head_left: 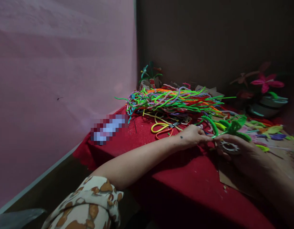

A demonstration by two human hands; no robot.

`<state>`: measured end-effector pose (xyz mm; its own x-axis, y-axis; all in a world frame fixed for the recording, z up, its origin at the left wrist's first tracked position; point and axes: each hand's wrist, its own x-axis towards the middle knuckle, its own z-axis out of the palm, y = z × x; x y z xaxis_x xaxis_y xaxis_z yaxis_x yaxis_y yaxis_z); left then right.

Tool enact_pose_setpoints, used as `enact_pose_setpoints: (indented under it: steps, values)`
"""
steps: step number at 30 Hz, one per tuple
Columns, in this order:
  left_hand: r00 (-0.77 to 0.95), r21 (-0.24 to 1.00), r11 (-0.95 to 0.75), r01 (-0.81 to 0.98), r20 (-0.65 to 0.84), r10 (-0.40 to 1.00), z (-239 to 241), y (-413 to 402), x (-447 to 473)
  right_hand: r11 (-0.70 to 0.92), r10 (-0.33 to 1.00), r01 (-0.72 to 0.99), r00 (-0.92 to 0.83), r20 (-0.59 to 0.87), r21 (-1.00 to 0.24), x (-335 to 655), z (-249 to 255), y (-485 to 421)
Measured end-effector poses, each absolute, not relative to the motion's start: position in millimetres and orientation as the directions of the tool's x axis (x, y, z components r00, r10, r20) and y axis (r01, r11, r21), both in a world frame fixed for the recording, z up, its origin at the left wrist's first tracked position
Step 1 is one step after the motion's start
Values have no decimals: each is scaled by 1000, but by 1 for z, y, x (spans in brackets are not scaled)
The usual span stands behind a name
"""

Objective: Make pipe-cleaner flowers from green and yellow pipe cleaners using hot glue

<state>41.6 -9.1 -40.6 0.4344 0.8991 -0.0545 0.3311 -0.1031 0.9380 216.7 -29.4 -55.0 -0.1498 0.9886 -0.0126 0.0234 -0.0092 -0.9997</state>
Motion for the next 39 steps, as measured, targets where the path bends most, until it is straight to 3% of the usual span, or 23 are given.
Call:
enact_pose_setpoints:
  steps: [3,7,14,17,19,22,24,26,29,32,35,39]
  values:
    - [470,914,-159,373,-38,882,-38,-10,40,-136,973,-82,-200,-118,-987,215,-49,-31]
    - [489,899,-212,384,-3,872,-39,-10,41,-144,972,-120,-204,-118,-982,211,-45,-30]
    - [344,791,-265,552,75,936,-43,-8,44,-35,960,-121,-282,0,-992,213,-42,-33]
    - [333,690,-392,609,227,915,-37,-12,41,-49,949,-175,-315,9,-983,213,-38,-34]
    - [324,731,-422,536,284,903,-31,-17,40,-56,941,-223,-339,23,-973,212,-37,-35]
    - [353,933,-242,265,140,925,-23,-26,39,-48,936,-272,-348,52,-961,211,-38,-36]
    - [383,989,-107,106,58,922,-18,-31,39,-41,935,-282,-348,62,-958,211,-39,-36]
    - [409,997,-78,20,63,910,-16,-34,41,-43,937,-284,-343,60,-958,211,-40,-36]
    - [414,986,-165,0,150,898,-16,-35,43,-68,942,-295,-334,36,-953,210,-40,-37]
    - [347,940,-324,107,270,898,-19,-34,45,-88,940,-288,-341,16,-954,209,-39,-38]
    - [283,814,-509,281,437,854,-25,-32,46,-88,936,-250,-352,5,-964,207,-36,-40]
    - [340,655,-654,378,559,756,-30,-31,44,-59,941,-221,-338,19,-974,204,-34,-42]
